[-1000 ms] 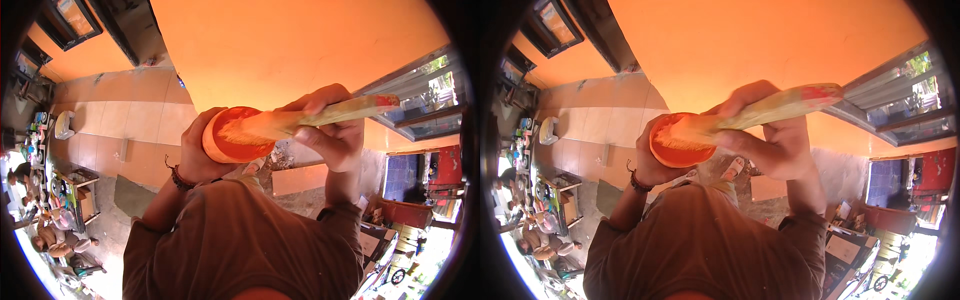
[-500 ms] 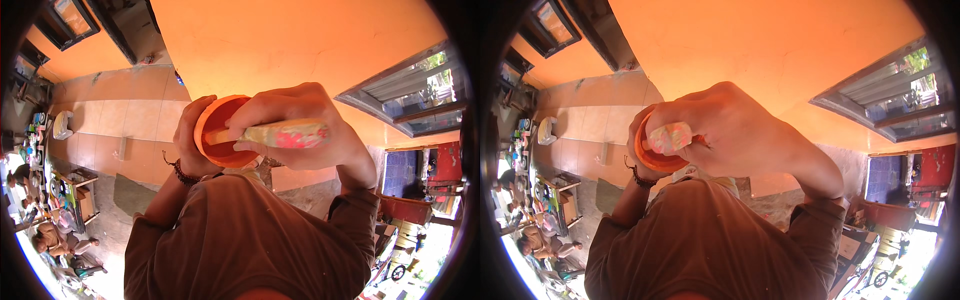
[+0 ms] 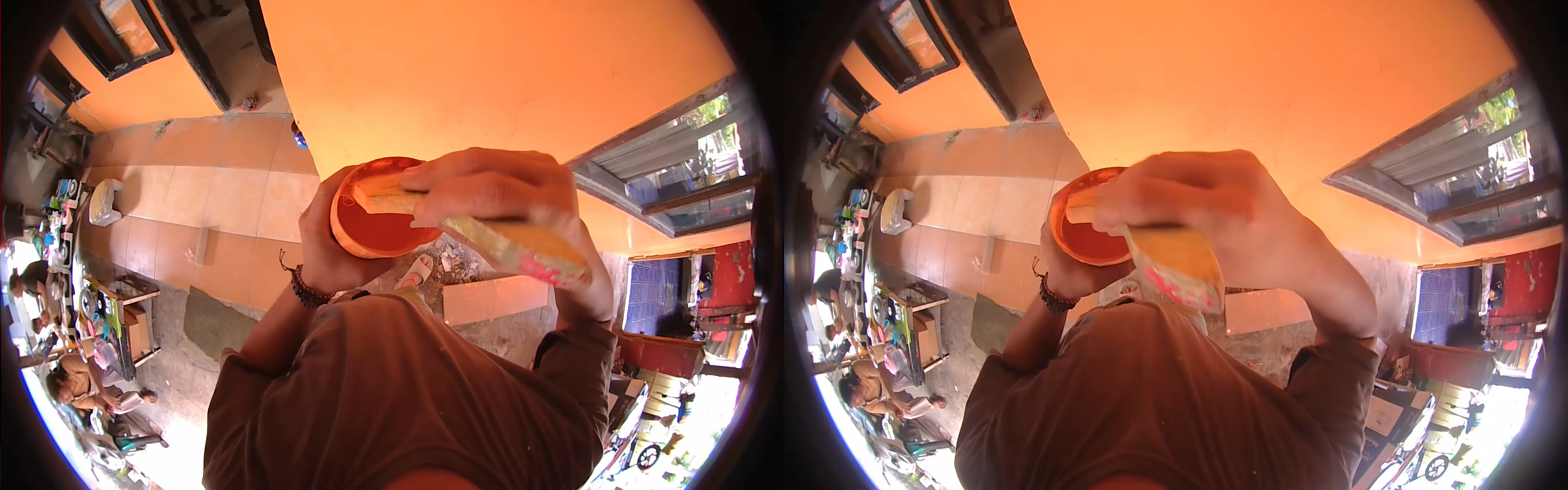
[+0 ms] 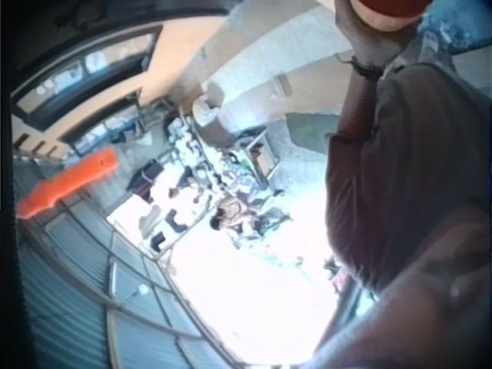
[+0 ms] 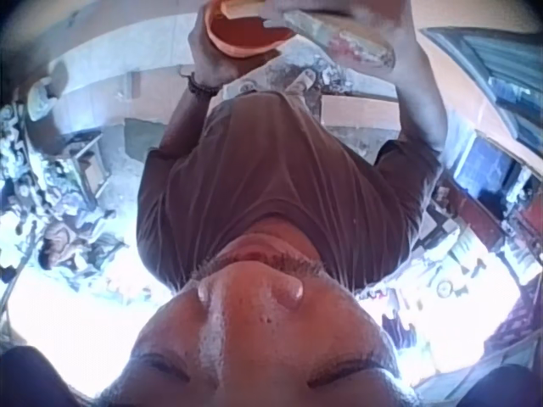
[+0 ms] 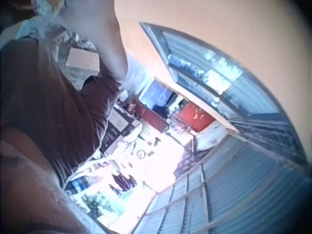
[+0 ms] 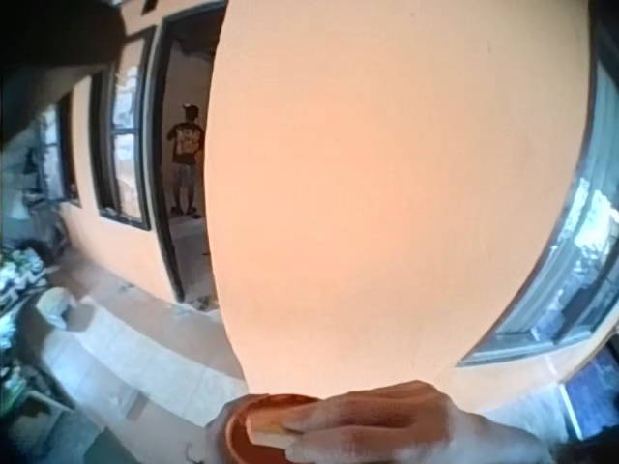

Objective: The person paints an orange exterior wall using a brush dipped in a container of orange paint.

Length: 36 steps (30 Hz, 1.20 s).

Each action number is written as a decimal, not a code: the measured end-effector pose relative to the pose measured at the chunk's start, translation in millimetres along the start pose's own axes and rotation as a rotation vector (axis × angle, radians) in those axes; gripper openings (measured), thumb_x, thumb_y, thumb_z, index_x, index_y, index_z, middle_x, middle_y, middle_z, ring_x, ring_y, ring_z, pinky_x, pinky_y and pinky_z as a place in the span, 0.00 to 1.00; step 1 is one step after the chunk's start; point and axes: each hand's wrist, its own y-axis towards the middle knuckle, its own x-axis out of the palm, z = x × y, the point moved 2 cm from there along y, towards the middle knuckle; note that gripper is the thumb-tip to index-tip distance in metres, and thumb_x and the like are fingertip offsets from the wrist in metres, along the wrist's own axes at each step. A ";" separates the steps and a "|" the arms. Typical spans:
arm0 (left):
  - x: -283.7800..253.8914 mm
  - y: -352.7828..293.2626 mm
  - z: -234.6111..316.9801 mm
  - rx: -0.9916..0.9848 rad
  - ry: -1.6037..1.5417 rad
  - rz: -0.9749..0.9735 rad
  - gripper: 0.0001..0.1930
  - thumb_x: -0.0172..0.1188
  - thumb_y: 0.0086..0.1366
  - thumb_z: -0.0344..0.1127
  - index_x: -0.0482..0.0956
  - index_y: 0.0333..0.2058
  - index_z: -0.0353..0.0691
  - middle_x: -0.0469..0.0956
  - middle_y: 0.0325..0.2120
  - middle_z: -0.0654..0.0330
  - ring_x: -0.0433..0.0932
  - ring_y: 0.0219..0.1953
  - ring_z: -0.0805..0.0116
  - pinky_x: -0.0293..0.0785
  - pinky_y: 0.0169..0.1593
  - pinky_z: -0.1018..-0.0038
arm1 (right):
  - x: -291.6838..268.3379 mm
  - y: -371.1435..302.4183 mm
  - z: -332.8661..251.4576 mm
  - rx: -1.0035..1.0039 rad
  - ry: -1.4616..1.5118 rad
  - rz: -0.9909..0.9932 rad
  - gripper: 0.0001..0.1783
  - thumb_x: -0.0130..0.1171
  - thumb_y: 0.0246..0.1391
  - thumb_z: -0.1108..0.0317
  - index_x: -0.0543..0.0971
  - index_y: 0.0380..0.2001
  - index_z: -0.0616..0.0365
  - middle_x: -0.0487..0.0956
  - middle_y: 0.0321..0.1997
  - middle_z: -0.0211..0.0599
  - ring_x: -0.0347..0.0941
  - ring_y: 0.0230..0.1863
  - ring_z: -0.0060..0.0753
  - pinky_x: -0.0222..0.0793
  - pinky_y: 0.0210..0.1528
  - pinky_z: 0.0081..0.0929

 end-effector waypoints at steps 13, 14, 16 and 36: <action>-16.1 10.5 -0.5 -0.207 -0.085 -0.290 0.45 0.78 0.35 0.35 0.67 0.54 0.31 0.78 0.44 0.54 0.78 0.47 0.66 0.74 0.51 0.70 | 12.7 -5.0 2.1 -0.171 -0.209 0.065 0.17 0.65 0.37 0.71 0.79 0.36 0.58 0.79 0.38 0.41 0.79 0.37 0.43 0.77 0.37 0.32; -16.5 10.6 -1.4 -0.206 -0.091 -0.284 0.44 0.78 0.35 0.35 0.67 0.53 0.31 0.78 0.44 0.54 0.78 0.47 0.66 0.74 0.51 0.70 | 12.9 -4.6 2.9 -0.130 -0.193 0.061 0.16 0.65 0.38 0.72 0.79 0.36 0.58 0.79 0.38 0.41 0.79 0.38 0.42 0.77 0.37 0.32; -15.2 11.1 -4.0 -0.168 -0.108 -0.261 0.44 0.78 0.35 0.35 0.67 0.53 0.32 0.78 0.44 0.53 0.78 0.47 0.66 0.74 0.52 0.70 | 12.6 -3.5 2.9 -0.091 -0.177 0.055 0.16 0.65 0.39 0.73 0.79 0.36 0.59 0.79 0.39 0.41 0.79 0.39 0.41 0.77 0.38 0.32; -27.0 21.0 -22.4 -0.122 -0.106 -0.213 0.47 0.80 0.31 0.35 0.67 0.54 0.32 0.78 0.45 0.53 0.77 0.48 0.66 0.73 0.53 0.69 | 7.8 23.7 44.1 0.536 0.542 0.123 0.18 0.63 0.52 0.75 0.68 0.44 0.61 0.72 0.31 0.26 0.70 0.35 0.18 0.65 0.37 0.18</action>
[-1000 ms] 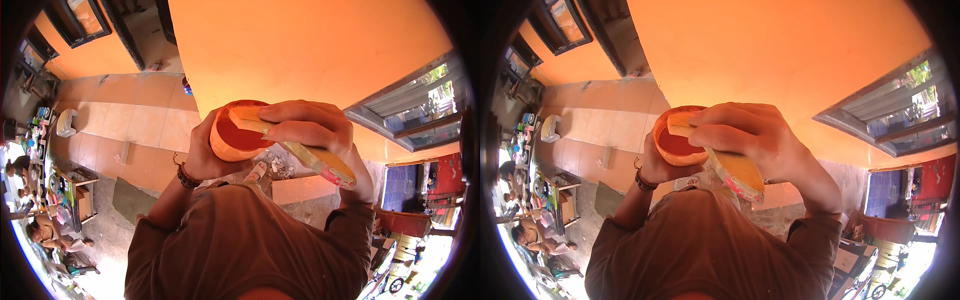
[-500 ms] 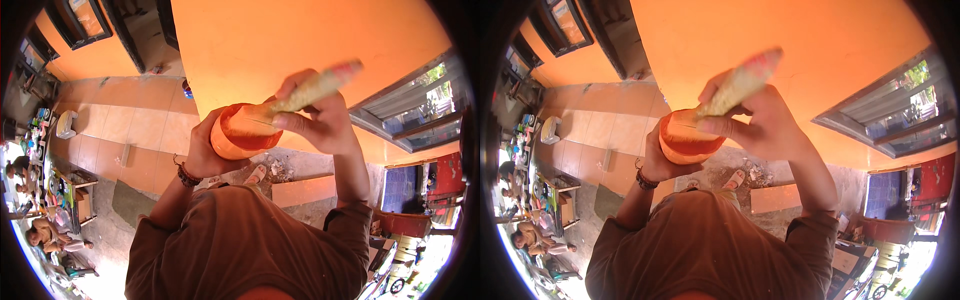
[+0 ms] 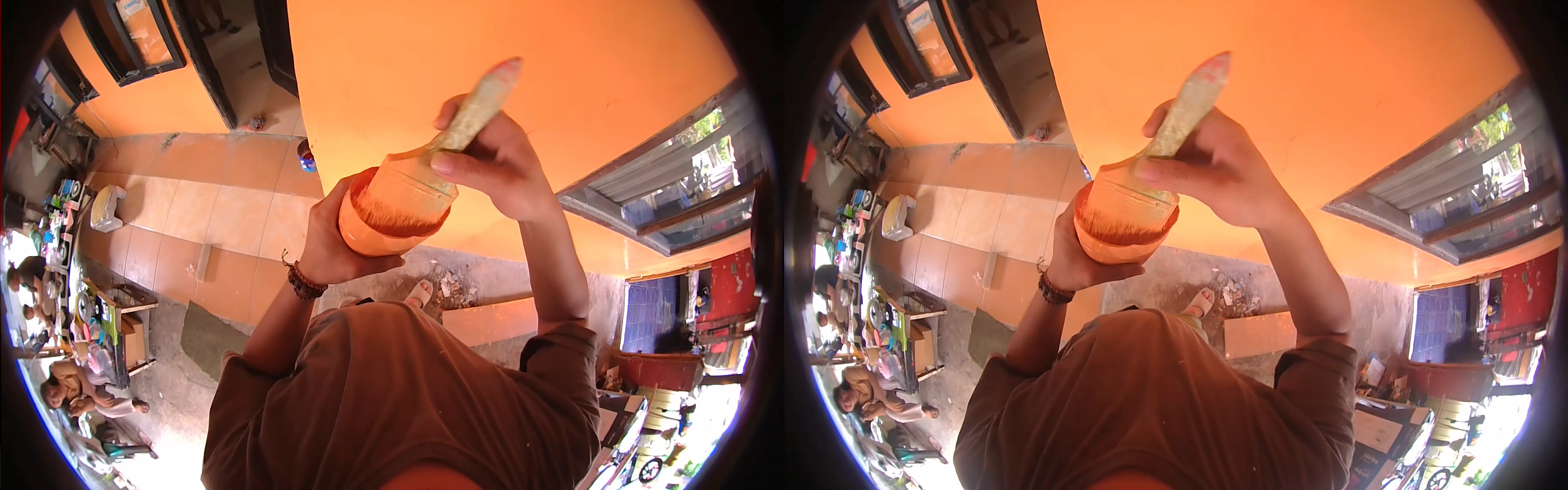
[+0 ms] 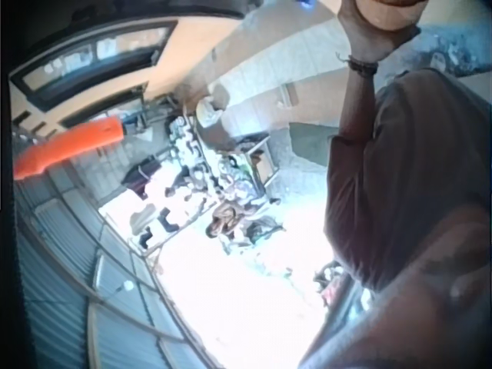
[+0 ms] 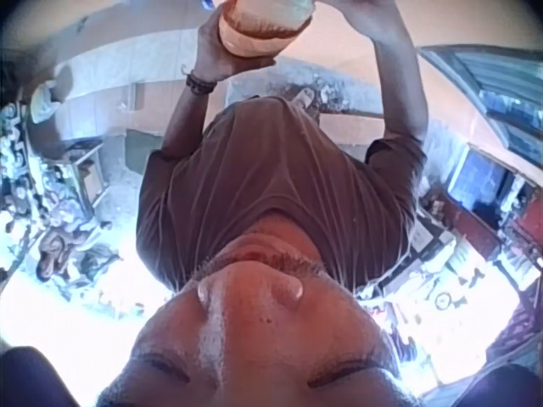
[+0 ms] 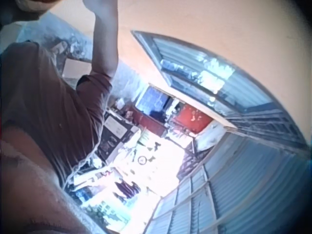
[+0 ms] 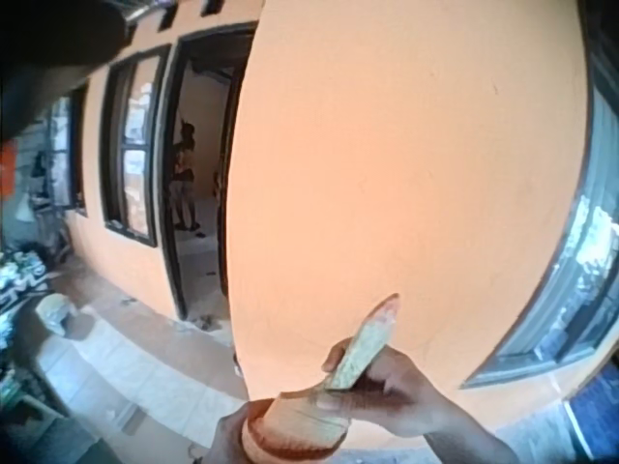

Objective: The person paints an orange exterior wall using a brush dipped in a container of orange paint.

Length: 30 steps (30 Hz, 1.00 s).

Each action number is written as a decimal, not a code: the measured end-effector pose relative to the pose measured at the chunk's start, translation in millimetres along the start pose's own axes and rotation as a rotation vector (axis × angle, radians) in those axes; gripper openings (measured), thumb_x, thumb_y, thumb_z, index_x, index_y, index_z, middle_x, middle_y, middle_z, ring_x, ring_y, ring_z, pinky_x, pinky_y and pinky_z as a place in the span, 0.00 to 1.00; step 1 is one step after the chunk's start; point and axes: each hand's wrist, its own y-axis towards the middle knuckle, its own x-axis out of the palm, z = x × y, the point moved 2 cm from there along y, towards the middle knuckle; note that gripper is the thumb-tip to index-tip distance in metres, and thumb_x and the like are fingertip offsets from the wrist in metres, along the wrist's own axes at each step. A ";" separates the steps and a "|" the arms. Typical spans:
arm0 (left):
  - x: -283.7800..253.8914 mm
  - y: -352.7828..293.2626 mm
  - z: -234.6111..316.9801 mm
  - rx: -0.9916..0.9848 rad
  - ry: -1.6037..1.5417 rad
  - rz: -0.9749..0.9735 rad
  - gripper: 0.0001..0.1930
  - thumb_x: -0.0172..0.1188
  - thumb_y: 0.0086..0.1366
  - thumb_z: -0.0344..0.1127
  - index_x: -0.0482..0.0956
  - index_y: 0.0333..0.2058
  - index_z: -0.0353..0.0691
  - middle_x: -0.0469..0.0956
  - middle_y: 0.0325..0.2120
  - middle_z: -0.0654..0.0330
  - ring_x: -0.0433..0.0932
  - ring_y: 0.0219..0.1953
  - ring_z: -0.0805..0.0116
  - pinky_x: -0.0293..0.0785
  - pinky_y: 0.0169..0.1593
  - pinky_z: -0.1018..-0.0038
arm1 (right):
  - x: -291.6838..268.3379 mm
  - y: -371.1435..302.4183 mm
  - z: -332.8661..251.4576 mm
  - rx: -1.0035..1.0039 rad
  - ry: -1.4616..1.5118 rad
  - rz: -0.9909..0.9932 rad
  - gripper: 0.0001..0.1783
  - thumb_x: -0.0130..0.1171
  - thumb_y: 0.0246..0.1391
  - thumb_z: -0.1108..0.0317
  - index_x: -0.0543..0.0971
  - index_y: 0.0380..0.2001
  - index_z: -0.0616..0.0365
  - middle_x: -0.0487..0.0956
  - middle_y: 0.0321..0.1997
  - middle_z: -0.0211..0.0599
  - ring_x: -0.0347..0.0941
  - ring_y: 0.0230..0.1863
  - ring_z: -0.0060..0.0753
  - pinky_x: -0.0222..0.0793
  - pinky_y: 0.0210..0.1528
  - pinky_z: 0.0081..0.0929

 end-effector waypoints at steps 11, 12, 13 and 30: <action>-14.2 11.5 10.1 0.015 -0.078 -0.067 0.47 0.80 0.34 0.34 0.66 0.55 0.32 0.75 0.49 0.57 0.75 0.51 0.68 0.72 0.54 0.69 | 23.1 -8.4 11.1 -0.832 -0.585 -0.003 0.16 0.64 0.46 0.73 0.75 0.41 0.56 0.79 0.42 0.41 0.79 0.40 0.40 0.77 0.38 0.30; -14.8 12.8 10.3 0.014 -0.104 -0.070 0.46 0.80 0.34 0.33 0.66 0.55 0.32 0.75 0.49 0.57 0.74 0.51 0.68 0.72 0.54 0.69 | 23.4 -8.1 11.6 -0.859 -0.657 0.037 0.18 0.65 0.44 0.72 0.76 0.41 0.55 0.79 0.42 0.42 0.79 0.39 0.40 0.77 0.37 0.29; -15.5 14.1 10.6 0.026 -0.104 -0.068 0.46 0.80 0.34 0.33 0.66 0.55 0.32 0.75 0.49 0.57 0.74 0.51 0.68 0.72 0.54 0.69 | 24.5 -7.4 11.9 -0.888 -0.658 0.029 0.18 0.65 0.44 0.72 0.76 0.41 0.55 0.79 0.42 0.42 0.79 0.39 0.40 0.77 0.37 0.29; -34.4 24.2 -9.6 -0.011 -0.058 0.064 0.49 0.82 0.31 0.42 0.66 0.54 0.32 0.76 0.46 0.52 0.76 0.50 0.62 0.73 0.54 0.66 | -6.5 40.0 51.2 0.170 0.920 0.457 0.09 0.57 0.57 0.71 0.71 0.40 0.52 0.77 0.42 0.31 0.78 0.42 0.31 0.80 0.40 0.30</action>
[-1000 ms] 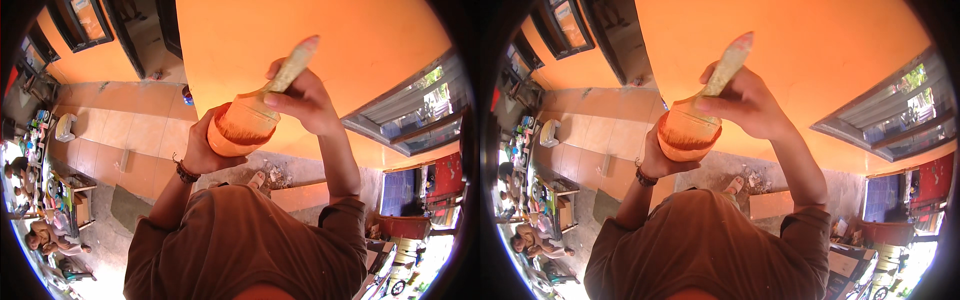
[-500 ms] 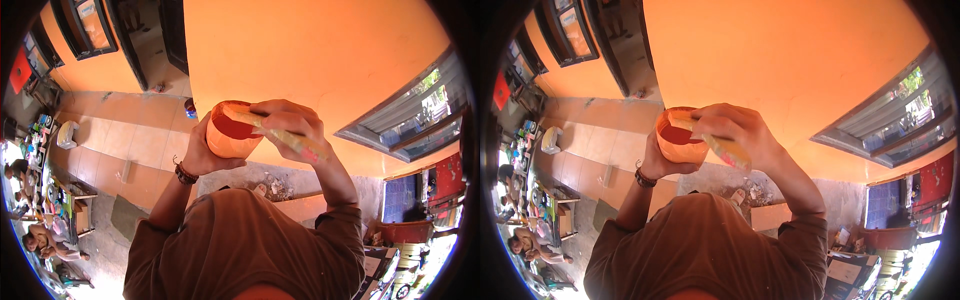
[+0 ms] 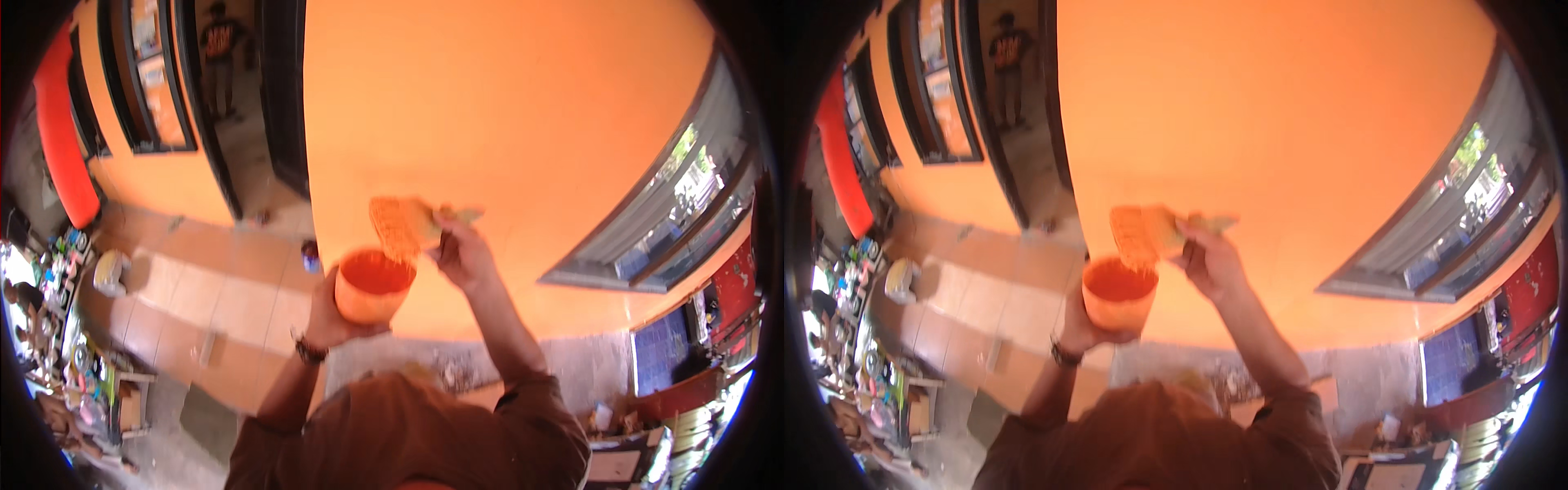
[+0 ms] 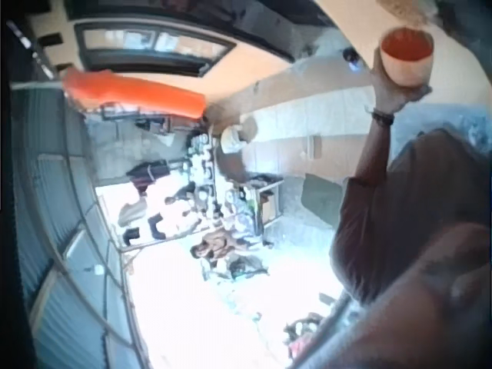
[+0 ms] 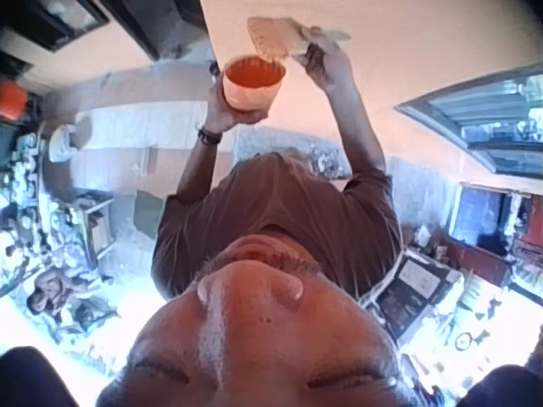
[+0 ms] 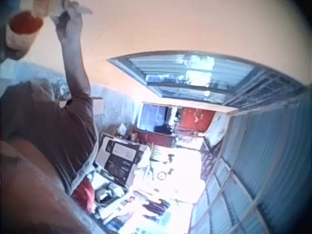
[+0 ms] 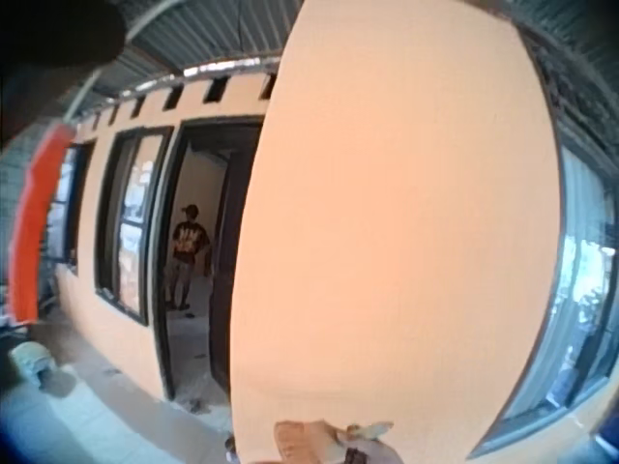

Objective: The person paints an orange exterior wall using a brush dipped in a container of orange paint.

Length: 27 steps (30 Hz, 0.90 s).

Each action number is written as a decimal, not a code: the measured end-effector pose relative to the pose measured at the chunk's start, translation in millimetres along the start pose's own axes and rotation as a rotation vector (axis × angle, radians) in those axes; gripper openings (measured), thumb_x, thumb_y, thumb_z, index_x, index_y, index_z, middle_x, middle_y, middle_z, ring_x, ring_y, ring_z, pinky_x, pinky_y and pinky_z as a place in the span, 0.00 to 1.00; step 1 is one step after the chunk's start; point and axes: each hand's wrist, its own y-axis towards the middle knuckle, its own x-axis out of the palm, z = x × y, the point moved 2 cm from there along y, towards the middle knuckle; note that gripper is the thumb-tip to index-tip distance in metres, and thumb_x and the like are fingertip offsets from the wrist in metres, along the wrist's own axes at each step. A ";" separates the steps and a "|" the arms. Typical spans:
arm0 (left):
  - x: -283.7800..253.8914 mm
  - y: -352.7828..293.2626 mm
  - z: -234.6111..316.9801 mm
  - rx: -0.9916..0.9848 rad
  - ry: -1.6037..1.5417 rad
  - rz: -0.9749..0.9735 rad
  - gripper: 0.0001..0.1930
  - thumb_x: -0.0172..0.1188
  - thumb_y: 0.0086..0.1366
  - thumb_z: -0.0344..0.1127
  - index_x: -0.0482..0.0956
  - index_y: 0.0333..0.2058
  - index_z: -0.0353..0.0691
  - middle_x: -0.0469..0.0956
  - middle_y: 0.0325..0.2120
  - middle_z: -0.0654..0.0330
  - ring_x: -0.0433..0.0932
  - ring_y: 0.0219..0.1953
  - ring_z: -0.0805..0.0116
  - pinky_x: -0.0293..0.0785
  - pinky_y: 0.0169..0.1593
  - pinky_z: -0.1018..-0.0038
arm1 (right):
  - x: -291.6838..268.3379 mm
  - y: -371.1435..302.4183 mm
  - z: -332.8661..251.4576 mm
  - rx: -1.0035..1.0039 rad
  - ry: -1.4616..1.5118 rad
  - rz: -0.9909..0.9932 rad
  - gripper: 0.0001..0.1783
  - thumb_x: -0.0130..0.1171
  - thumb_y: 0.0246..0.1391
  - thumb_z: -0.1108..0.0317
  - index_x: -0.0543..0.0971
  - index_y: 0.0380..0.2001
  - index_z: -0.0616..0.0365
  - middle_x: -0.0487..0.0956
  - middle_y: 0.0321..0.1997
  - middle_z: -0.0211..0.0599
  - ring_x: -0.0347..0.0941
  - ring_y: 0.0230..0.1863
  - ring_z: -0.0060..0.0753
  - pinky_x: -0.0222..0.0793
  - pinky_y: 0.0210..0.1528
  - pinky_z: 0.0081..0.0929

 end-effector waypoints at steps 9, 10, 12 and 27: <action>12.9 16.5 -8.3 -0.016 -0.103 0.124 0.48 0.83 0.27 0.40 0.68 0.51 0.32 0.78 0.44 0.53 0.78 0.46 0.65 0.76 0.50 0.67 | 103.6 23.8 -166.6 -0.633 -0.198 -0.342 0.13 0.60 0.52 0.75 0.72 0.41 0.52 0.77 0.41 0.31 0.76 0.45 0.29 0.78 0.45 0.34; 13.3 16.4 -8.1 -0.031 -0.108 0.131 0.49 0.83 0.27 0.40 0.68 0.51 0.32 0.78 0.44 0.53 0.78 0.46 0.65 0.76 0.50 0.67 | 126.2 27.6 -189.8 -0.766 -0.250 -0.367 0.14 0.61 0.51 0.76 0.72 0.42 0.52 0.77 0.40 0.31 0.76 0.43 0.28 0.78 0.43 0.32; 13.0 18.0 -6.8 -0.044 -0.099 0.147 0.48 0.83 0.28 0.39 0.68 0.51 0.32 0.78 0.44 0.53 0.78 0.46 0.65 0.76 0.49 0.67 | 173.5 31.2 -229.6 -1.067 -0.463 -0.371 0.15 0.63 0.50 0.77 0.73 0.41 0.53 0.76 0.38 0.30 0.75 0.39 0.25 0.77 0.40 0.27; -18.2 24.5 -16.4 -0.062 -0.239 0.224 0.40 0.76 0.35 0.32 0.70 0.51 0.37 0.78 0.42 0.56 0.78 0.45 0.64 0.75 0.47 0.66 | 467.3 93.3 -326.7 -2.667 -1.408 -0.411 0.13 0.58 0.44 0.78 0.82 0.34 0.54 0.81 0.36 0.45 0.78 0.37 0.47 0.75 0.40 0.36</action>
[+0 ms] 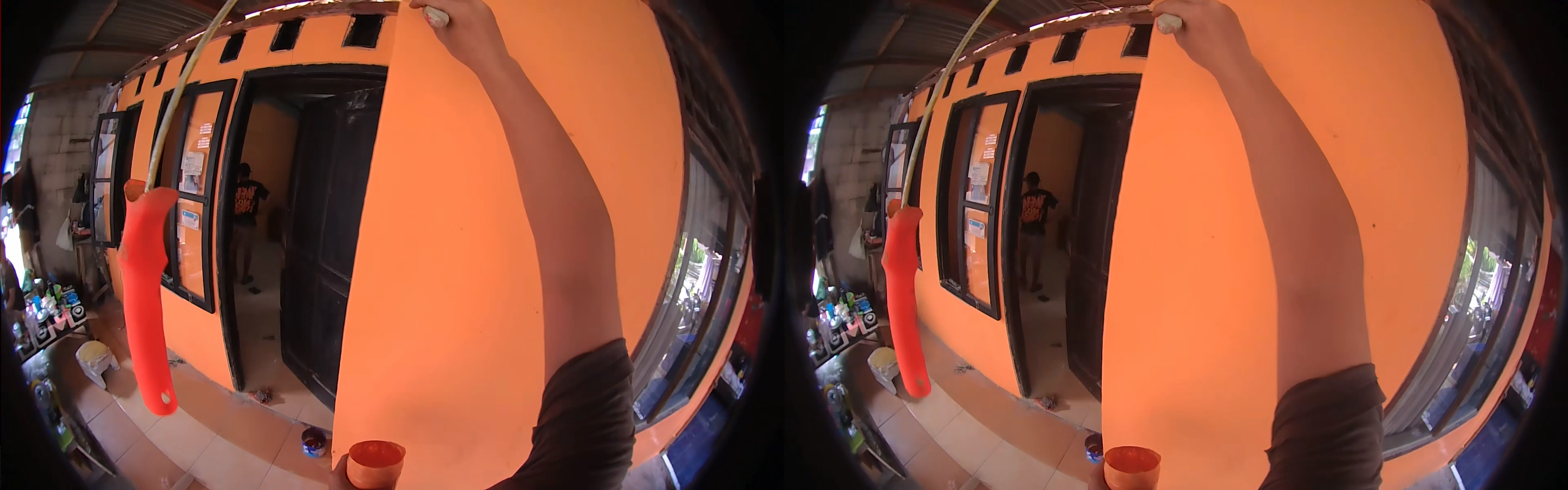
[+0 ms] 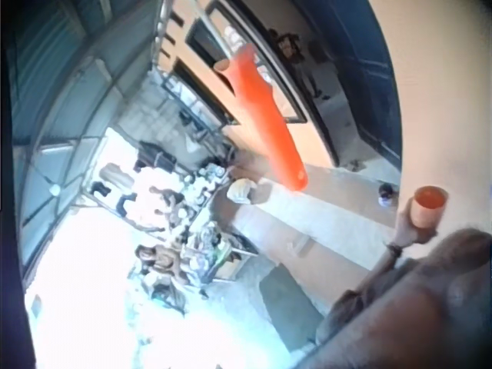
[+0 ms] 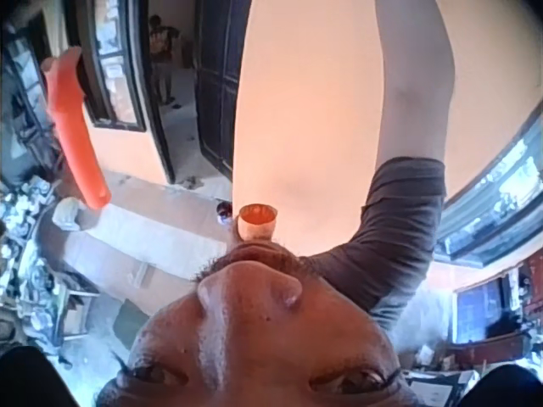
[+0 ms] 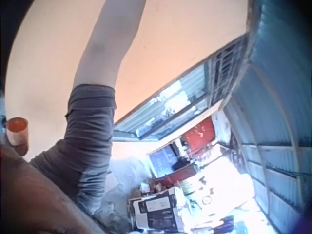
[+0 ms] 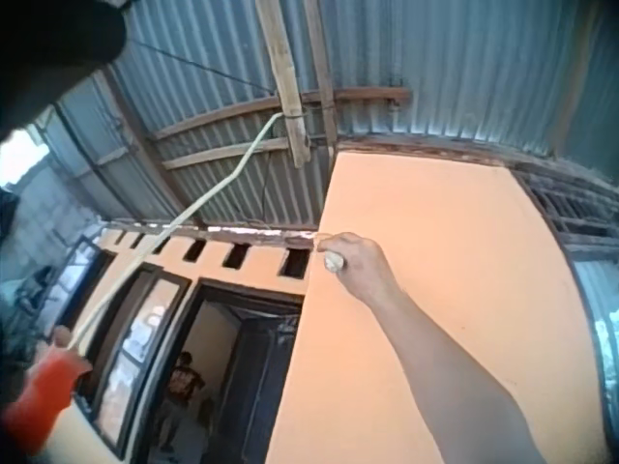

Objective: The person paints an orange exterior wall using a brush dipped in a container of orange paint.

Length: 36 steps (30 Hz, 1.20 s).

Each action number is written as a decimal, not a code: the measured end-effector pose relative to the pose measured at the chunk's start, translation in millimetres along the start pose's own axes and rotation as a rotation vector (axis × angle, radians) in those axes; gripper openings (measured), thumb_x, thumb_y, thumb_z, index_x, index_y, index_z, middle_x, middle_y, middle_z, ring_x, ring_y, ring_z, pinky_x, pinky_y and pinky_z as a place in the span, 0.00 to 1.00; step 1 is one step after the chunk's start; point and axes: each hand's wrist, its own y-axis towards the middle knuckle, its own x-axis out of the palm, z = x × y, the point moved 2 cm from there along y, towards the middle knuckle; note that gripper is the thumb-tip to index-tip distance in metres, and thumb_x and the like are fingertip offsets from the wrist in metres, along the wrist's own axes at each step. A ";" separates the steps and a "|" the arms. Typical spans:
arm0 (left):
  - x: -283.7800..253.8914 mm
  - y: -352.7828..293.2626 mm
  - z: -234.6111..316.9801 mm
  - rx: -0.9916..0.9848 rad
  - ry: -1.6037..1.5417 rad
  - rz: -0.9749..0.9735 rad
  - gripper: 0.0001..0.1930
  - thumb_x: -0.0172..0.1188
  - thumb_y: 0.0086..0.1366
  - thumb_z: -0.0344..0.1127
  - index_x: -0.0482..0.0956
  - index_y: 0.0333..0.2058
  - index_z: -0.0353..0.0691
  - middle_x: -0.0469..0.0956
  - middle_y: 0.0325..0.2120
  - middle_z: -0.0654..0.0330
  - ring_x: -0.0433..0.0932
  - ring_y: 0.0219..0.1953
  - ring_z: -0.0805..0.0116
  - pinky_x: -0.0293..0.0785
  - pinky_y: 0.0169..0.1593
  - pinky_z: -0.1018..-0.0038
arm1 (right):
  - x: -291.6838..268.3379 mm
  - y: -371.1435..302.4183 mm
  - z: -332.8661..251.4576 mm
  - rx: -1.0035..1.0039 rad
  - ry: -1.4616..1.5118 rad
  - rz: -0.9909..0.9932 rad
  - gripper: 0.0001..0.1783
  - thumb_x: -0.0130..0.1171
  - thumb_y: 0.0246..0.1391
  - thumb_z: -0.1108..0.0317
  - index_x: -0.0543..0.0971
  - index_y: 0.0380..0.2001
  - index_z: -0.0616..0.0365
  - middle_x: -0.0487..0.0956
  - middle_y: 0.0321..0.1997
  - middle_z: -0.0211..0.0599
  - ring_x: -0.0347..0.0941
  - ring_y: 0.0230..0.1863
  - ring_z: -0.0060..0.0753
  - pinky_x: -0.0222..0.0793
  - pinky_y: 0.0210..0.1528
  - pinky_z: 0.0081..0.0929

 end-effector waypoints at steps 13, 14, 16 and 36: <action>-50.6 16.4 4.5 0.017 0.013 -0.029 0.31 0.71 0.45 0.34 0.71 0.51 0.40 0.77 0.40 0.57 0.77 0.40 0.66 0.76 0.42 0.69 | -8.5 -86.0 -100.5 -0.010 -0.108 -0.352 0.21 0.66 0.35 0.75 0.79 0.38 0.46 0.77 0.44 0.32 0.75 0.46 0.39 0.74 0.45 0.34; -51.6 16.5 4.8 0.015 0.015 -0.025 0.31 0.71 0.46 0.34 0.71 0.51 0.41 0.77 0.39 0.57 0.77 0.40 0.66 0.76 0.41 0.69 | -11.4 -67.8 -89.4 0.018 -0.095 -0.270 0.22 0.65 0.33 0.78 0.79 0.38 0.47 0.78 0.45 0.33 0.75 0.46 0.40 0.74 0.45 0.33; -51.9 17.3 6.0 0.013 0.024 -0.012 0.29 0.70 0.48 0.34 0.71 0.51 0.41 0.77 0.39 0.58 0.77 0.39 0.66 0.76 0.40 0.69 | -3.1 -20.8 -50.1 0.015 -0.125 -0.125 0.24 0.64 0.32 0.79 0.79 0.38 0.48 0.79 0.46 0.35 0.76 0.44 0.42 0.75 0.44 0.33; -67.8 -15.6 -10.3 0.046 -0.050 -0.025 0.35 0.71 0.42 0.26 0.69 0.52 0.40 0.78 0.40 0.58 0.78 0.38 0.68 0.77 0.38 0.74 | -23.2 -62.4 -130.4 0.620 0.511 -1.056 0.13 0.67 0.38 0.71 0.81 0.33 0.53 0.80 0.33 0.24 0.74 0.34 0.20 0.72 0.40 0.25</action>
